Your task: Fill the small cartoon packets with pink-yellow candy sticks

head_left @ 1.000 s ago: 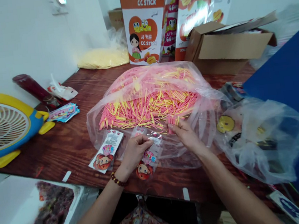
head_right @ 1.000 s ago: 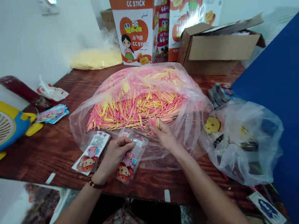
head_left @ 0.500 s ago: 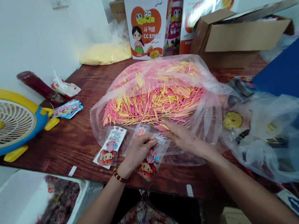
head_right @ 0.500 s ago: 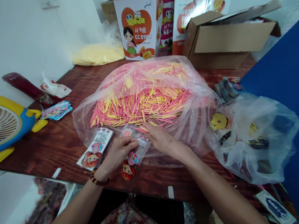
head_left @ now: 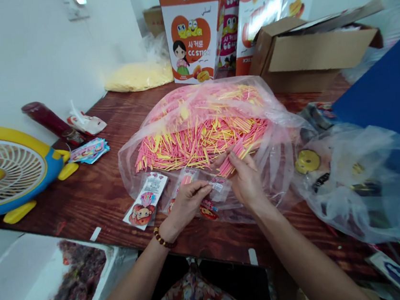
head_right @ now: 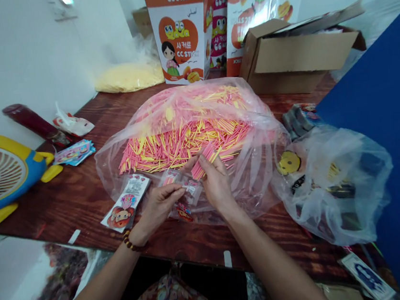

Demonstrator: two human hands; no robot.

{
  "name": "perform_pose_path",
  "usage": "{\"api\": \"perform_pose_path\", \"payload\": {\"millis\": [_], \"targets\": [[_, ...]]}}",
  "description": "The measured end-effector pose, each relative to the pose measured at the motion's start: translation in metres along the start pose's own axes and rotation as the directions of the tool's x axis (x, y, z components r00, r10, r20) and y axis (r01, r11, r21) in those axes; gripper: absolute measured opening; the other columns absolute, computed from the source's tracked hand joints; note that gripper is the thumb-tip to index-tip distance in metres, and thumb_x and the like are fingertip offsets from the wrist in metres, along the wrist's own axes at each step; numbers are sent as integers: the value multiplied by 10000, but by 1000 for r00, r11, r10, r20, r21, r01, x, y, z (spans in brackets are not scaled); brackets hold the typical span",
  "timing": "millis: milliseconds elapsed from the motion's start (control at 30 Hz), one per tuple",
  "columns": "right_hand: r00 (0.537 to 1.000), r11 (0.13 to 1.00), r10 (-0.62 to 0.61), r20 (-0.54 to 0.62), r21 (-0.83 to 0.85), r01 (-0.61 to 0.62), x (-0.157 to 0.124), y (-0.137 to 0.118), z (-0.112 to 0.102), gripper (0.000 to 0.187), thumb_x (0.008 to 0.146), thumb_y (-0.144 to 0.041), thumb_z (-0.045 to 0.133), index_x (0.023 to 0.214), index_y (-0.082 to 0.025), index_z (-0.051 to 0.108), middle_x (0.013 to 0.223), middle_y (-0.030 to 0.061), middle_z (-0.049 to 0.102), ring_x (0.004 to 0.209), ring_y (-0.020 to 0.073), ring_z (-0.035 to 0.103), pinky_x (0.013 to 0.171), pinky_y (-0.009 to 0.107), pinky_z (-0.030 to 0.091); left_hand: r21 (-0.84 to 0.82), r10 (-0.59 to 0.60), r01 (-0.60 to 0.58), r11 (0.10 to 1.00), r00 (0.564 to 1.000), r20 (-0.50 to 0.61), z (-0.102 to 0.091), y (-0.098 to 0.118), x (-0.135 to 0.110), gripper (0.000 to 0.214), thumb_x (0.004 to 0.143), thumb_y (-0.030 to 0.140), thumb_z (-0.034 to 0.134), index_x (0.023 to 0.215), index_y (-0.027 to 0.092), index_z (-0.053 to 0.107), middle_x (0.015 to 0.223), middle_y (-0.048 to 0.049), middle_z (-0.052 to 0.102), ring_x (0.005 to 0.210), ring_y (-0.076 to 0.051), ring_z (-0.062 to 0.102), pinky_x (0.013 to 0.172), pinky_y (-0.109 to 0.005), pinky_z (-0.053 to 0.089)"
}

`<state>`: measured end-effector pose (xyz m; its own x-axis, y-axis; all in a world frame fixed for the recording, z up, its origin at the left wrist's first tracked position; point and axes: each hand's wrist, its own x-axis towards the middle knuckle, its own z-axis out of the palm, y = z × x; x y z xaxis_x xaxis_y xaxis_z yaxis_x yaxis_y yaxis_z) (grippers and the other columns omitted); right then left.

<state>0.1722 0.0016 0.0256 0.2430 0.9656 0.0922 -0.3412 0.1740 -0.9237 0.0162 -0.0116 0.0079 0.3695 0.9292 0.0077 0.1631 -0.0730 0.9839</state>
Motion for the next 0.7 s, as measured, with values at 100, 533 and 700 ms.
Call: {"api": "perform_pose_path", "payload": {"millis": [100, 533, 700], "targets": [[995, 999, 26, 101, -30, -23, -3, 6, -2, 177, 889, -406, 562, 892, -241, 626, 873, 31, 729, 956, 226, 694, 855, 380, 557, -16, -11, 11, 1000, 1000, -13, -1, 1, 1, 274, 858, 384, 595, 695, 167, 630, 622, 20, 520, 602, -119, 433, 584, -241, 352], [945, 980, 200, 258, -58, -192, 5, -8, -17, 317, 869, -508, 611, 998, -229, 687, 973, 51, 758, 947, 231, 701, 845, 375, 562, -274, -19, 1, 962, 998, -63, 8, -3, 21, 203, 786, 362, 714, 789, 158, 708, 753, -11, 666, 696, -131, 563, 687, -248, 441], [933, 977, 196, 301, -144, -158, 13, -13, -20, 294, 856, -472, 654, 961, -209, 735, 989, 52, 763, 991, 225, 688, 947, 371, 510, -343, 19, -46, 938, 996, -83, 14, 4, 25, 213, 766, 365, 744, 797, 155, 727, 810, -30, 704, 772, -151, 600, 759, -277, 472]]}}
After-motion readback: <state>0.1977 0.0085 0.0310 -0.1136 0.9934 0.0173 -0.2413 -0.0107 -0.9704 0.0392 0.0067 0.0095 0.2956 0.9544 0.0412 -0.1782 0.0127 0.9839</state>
